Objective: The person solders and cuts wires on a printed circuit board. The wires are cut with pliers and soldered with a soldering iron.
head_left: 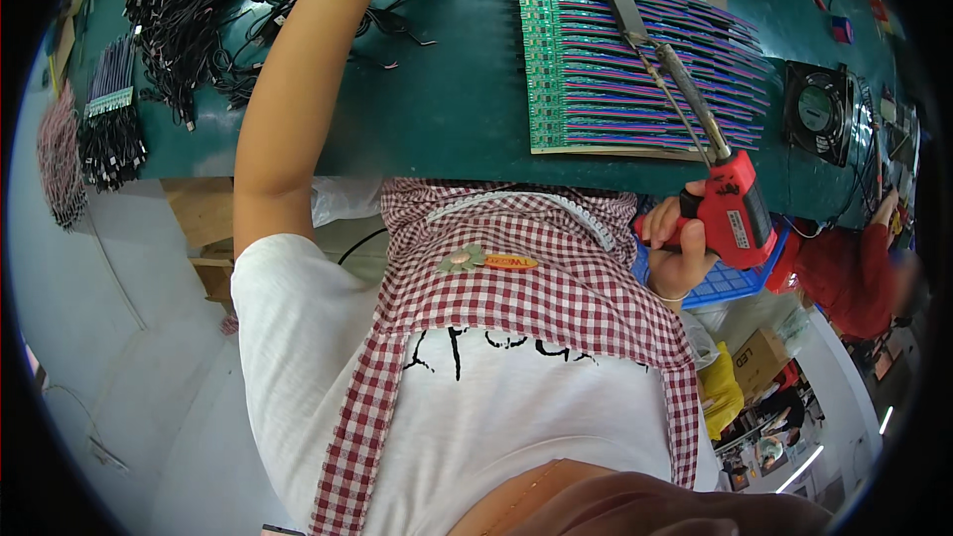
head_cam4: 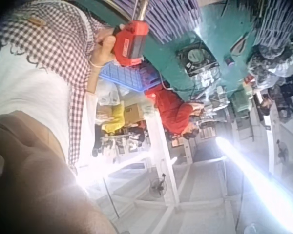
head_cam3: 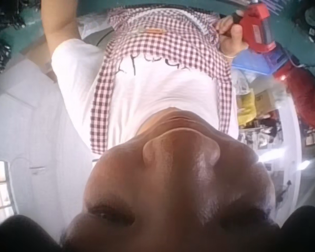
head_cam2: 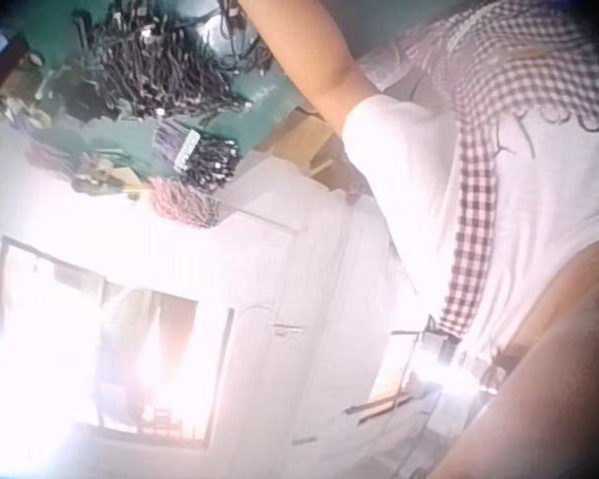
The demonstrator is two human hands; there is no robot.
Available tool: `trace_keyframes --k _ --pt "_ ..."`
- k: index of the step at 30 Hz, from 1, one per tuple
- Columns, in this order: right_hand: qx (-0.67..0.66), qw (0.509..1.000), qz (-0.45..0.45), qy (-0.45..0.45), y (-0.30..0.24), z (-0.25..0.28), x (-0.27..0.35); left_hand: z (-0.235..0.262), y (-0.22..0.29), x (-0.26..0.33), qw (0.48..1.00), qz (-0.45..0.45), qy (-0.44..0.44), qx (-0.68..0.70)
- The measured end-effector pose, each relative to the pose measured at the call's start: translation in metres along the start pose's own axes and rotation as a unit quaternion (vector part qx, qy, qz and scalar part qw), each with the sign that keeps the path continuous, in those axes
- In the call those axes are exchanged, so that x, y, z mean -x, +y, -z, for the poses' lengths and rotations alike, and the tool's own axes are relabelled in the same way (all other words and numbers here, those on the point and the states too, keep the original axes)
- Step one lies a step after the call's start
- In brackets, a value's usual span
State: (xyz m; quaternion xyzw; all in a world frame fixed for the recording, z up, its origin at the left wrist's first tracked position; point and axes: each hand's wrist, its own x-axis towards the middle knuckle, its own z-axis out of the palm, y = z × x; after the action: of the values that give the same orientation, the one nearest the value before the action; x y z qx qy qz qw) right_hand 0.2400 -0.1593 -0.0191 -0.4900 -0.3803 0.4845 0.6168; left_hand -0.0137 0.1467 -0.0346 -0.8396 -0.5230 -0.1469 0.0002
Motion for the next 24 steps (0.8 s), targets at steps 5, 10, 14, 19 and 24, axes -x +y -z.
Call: trace_keyframes --k 5,10,14,19,24 --pt "-0.001 1.0 0.009 -0.002 -0.002 -0.001 -0.012 0.001 -0.002 0.006 0.998 -0.003 0.062 0.031" --pt "-0.012 1.0 0.011 -0.009 -0.003 -0.008 -0.019 -0.002 -0.002 0.005 0.995 -0.062 0.042 0.064" --pt "-0.015 1.0 0.018 -0.003 -0.004 -0.008 -0.017 -0.008 -0.009 0.006 0.995 -0.048 0.054 0.066" --pt "-0.013 1.0 0.018 0.015 -0.004 -0.006 -0.017 -0.002 0.004 0.003 0.996 -0.019 0.037 0.081" --pt "-0.027 0.999 0.028 0.012 -0.005 -0.006 -0.02 -0.006 0.003 0.005 0.995 -0.028 0.09 0.013"
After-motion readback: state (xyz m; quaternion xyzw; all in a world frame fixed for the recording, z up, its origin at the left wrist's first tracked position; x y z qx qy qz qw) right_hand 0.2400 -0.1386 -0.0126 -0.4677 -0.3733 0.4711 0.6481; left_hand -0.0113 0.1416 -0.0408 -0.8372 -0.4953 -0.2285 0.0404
